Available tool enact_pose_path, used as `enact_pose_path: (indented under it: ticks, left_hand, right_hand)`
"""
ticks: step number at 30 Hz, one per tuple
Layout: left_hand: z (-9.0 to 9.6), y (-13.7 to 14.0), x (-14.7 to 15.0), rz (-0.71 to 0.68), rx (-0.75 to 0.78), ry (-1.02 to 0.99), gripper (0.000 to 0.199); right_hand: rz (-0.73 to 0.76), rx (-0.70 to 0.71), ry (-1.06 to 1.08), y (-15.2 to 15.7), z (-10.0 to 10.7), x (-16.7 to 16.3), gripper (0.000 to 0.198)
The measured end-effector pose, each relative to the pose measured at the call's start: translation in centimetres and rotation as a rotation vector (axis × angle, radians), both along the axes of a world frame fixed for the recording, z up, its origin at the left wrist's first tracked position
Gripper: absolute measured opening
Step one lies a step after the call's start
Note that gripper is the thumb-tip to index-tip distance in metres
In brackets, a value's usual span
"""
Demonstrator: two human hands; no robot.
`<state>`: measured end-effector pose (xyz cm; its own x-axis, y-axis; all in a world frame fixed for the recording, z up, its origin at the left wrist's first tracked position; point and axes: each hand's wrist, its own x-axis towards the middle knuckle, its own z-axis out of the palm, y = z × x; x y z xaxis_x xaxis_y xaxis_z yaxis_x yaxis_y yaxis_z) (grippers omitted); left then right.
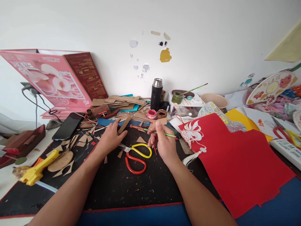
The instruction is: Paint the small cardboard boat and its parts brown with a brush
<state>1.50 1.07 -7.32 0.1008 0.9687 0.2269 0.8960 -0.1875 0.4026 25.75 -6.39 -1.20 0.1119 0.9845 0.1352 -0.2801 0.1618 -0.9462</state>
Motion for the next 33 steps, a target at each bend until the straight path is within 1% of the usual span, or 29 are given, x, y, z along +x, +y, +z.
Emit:
enact_pose_path:
  ticks: [4, 8, 13, 18, 23, 25, 28, 30, 33]
  left_hand:
    - [-0.2, -0.2, 0.1, 0.000, 0.029, 0.041, 0.074]
    - [-0.4, -0.7, 0.6, -0.016, 0.075, 0.152, 0.072]
    - [0.1, -1.4, 1.4, -0.057, 0.117, 0.275, 0.071]
    - [0.8, -1.6, 1.4, -0.048, 0.159, 0.252, 0.075]
    - [0.6, -1.8, 1.4, -0.071, 0.119, 0.244, 0.081]
    - [0.5, -1.8, 1.3, -0.073, 0.109, 0.245, 0.078]
    - [0.5, -1.4, 1.1, -0.045, 0.107, 0.232, 0.068]
    - [0.4, -1.1, 0.9, -0.024, 0.115, 0.221, 0.063]
    - [0.2, -0.6, 0.6, -0.009, 0.154, 0.223, 0.062]
  right_hand:
    - [0.015, 0.019, -0.029, -0.1, -0.1, -0.1, 0.070]
    - [0.008, 0.025, -0.027, -0.2, -0.2, -0.2, 0.070]
    - [0.024, 0.036, -0.020, -0.2, -0.3, -0.2, 0.068]
    - [0.030, 0.043, -0.025, -0.2, -0.4, -0.2, 0.067]
    - [0.022, 0.030, -0.037, -0.1, -0.4, -0.2, 0.068]
    - [0.012, 0.019, -0.035, -0.1, -0.3, -0.1, 0.068]
    - [-0.003, -0.007, -0.036, 0.0, -0.4, -0.2, 0.068]
    - [-0.016, -0.026, -0.041, 0.2, -0.6, -0.2, 0.068]
    - [-0.045, -0.045, -0.047, 0.7, -1.3, -0.4, 0.072]
